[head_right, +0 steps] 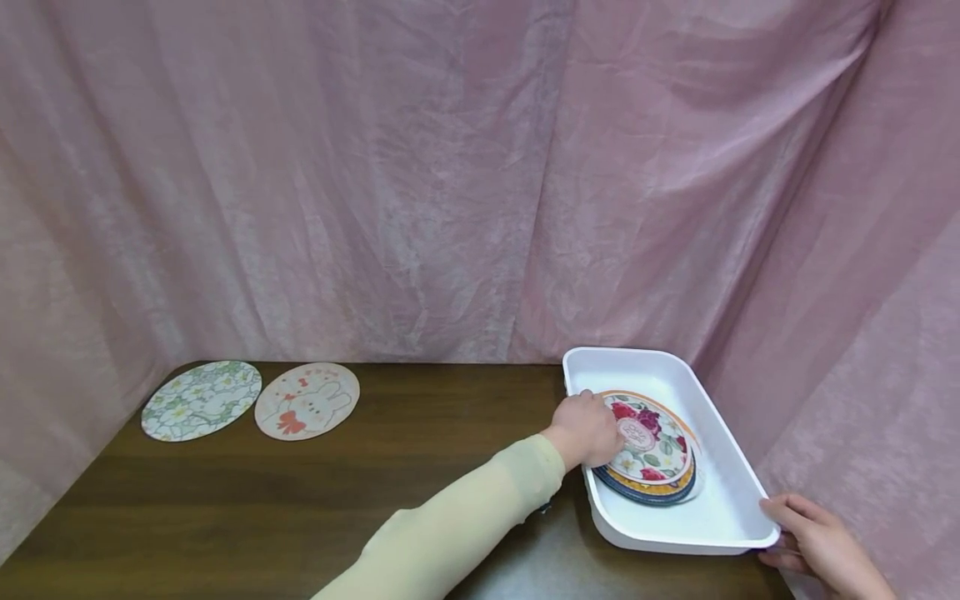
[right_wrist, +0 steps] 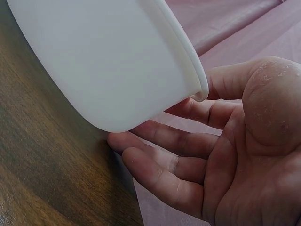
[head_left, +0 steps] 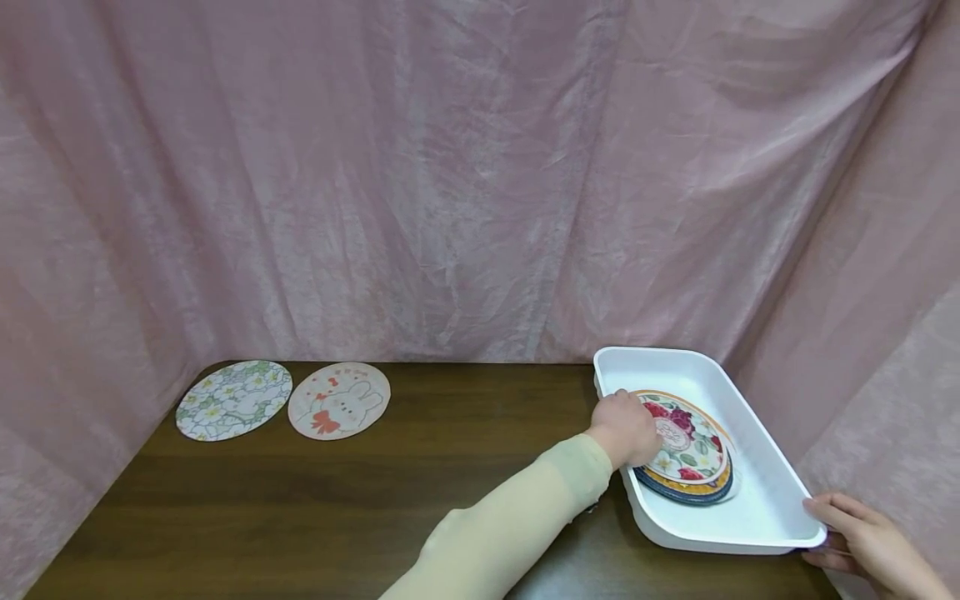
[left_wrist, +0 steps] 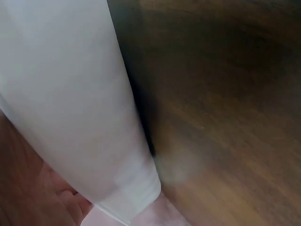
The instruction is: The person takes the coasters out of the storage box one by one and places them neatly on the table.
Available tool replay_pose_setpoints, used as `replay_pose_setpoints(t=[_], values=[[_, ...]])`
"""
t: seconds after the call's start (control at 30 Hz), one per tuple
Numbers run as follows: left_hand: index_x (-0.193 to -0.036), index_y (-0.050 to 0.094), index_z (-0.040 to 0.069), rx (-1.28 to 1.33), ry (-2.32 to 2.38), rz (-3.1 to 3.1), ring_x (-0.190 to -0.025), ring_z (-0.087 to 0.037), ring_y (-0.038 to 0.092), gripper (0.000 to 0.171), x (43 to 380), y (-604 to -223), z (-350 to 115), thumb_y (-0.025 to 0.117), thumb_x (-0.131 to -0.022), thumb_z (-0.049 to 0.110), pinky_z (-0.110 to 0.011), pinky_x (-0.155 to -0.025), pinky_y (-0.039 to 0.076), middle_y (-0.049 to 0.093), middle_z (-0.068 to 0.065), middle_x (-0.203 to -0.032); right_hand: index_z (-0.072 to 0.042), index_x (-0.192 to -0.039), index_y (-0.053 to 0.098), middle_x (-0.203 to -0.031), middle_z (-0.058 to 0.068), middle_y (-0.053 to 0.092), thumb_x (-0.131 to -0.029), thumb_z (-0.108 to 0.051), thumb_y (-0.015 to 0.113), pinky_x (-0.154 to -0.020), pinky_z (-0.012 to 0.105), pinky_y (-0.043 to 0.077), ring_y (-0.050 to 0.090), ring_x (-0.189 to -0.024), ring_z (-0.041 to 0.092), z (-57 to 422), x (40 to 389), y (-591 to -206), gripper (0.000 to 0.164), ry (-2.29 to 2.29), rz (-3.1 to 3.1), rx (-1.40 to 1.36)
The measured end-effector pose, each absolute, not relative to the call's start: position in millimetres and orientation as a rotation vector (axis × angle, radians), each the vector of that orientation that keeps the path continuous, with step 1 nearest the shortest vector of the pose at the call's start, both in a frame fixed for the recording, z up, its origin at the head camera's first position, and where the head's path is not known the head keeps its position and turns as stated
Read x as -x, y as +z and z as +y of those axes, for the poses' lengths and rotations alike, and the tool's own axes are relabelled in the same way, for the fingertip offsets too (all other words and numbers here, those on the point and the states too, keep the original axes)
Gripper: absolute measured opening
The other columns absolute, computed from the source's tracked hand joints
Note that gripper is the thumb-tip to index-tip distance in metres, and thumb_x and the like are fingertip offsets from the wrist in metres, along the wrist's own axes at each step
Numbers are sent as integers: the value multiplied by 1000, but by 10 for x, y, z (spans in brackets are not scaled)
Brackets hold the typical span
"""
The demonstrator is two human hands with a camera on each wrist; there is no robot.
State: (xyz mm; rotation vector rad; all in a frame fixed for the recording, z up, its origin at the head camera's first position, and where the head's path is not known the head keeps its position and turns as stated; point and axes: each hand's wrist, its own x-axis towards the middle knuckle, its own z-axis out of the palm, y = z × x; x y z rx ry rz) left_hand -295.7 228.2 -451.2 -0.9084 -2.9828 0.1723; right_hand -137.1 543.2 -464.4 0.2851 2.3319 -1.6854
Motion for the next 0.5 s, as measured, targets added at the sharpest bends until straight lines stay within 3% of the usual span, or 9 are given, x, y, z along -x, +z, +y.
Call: replay_pose_setpoints(t=[0.2,0.5], values=[[-116,84,26,843,166,-3007,-104,-12,53,48,2961,-4517,2296,54,-107,62,-27,-86,50,67,3,-117,-10,-105,69,-103,1,67,-123,-22,43,-81,35,67,75,-90,11,5412,1400,-4621,34,-1659,2338,-319],[-119,84,32,845,203,-3051,-108,-12,49,50,2998,-4552,2311,48,-108,65,-26,-92,46,68,7,-119,-7,-108,68,-104,2,65,-123,-25,42,-84,35,67,75,-91,12,5384,1429,-4591,35,-1609,2331,-446]])
